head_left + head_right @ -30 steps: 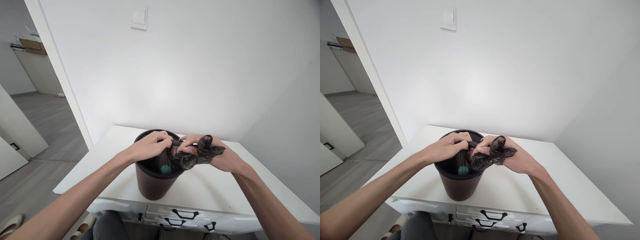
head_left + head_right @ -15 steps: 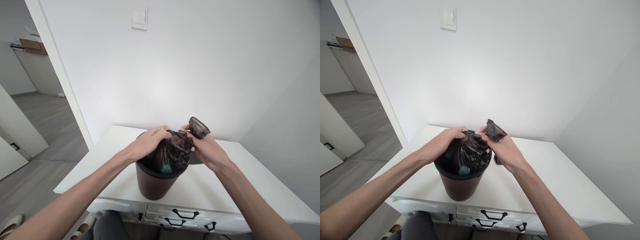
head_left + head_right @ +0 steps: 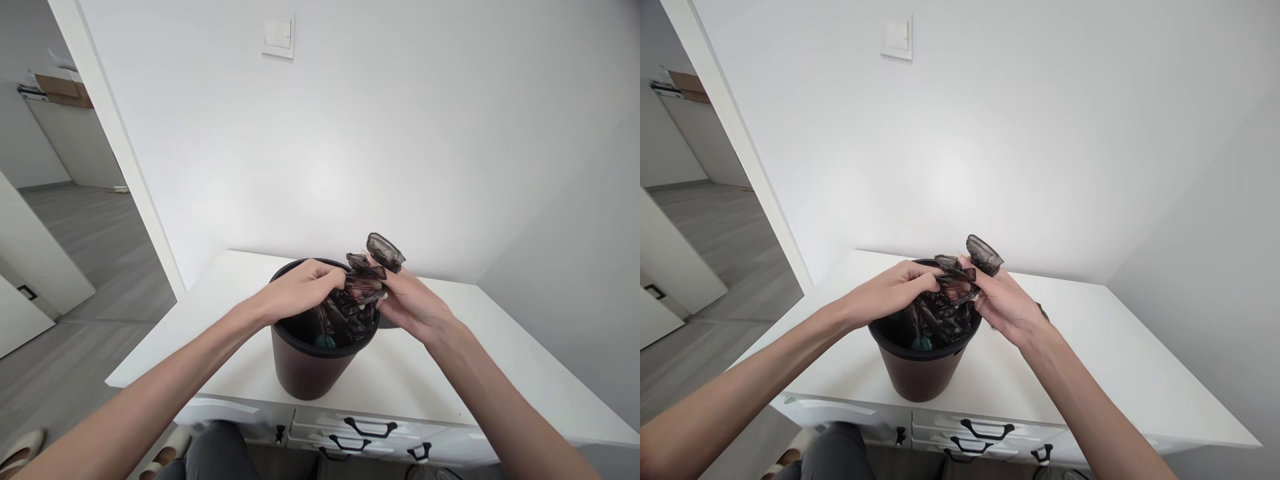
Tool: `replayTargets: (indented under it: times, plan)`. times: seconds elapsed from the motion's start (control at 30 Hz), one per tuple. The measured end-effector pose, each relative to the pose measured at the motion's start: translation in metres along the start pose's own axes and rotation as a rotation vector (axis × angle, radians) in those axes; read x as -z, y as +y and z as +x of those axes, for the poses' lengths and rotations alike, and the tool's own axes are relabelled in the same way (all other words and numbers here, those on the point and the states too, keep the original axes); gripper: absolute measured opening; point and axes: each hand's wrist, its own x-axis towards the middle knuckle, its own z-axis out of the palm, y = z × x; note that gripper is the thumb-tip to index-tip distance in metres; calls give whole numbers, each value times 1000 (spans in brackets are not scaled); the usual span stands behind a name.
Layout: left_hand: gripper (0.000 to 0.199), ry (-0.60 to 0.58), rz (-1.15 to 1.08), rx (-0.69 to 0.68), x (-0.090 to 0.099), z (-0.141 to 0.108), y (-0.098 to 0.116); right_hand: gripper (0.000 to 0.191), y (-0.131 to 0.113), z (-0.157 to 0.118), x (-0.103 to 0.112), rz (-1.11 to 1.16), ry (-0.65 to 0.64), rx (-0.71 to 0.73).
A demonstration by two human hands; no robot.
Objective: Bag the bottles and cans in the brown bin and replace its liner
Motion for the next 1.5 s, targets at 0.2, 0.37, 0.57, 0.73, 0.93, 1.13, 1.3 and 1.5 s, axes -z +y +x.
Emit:
replayTargets:
  times: [0.2, 0.37, 0.57, 0.73, 0.93, 1.13, 1.3, 1.5]
  plan:
    - [28, -74, -248, 147, 0, 3, -2, 53, -3, -3, 2, -148, -2, 8]
    - [24, -110, -508, 216, 0, 9, -5, 43, -9, -10, 9, -517, -129, 82]
    - [33, -28, -385, 160, -2, 7, -5, 17, -5, -17, 7, -799, 24, 323]
    - [42, 57, 59, -1, -5, -7, 6, 16, 9, -14, 3, -962, 241, 578]
    - [48, 115, 217, -63, -5, -22, 8, 33, 18, -10, -3, -1055, 315, 907]
    - [60, -59, 58, -104, -9, -32, 10, 30, 27, 2, -3, -1073, 407, 1314]
    - [58, 43, -12, -12, -9, -23, 6, 32, 33, 7, 1, -1069, 414, 1483]
    - [48, 137, -103, -137, -8, -11, -7, 41, 34, 2, 3, -1203, 234, 1351]
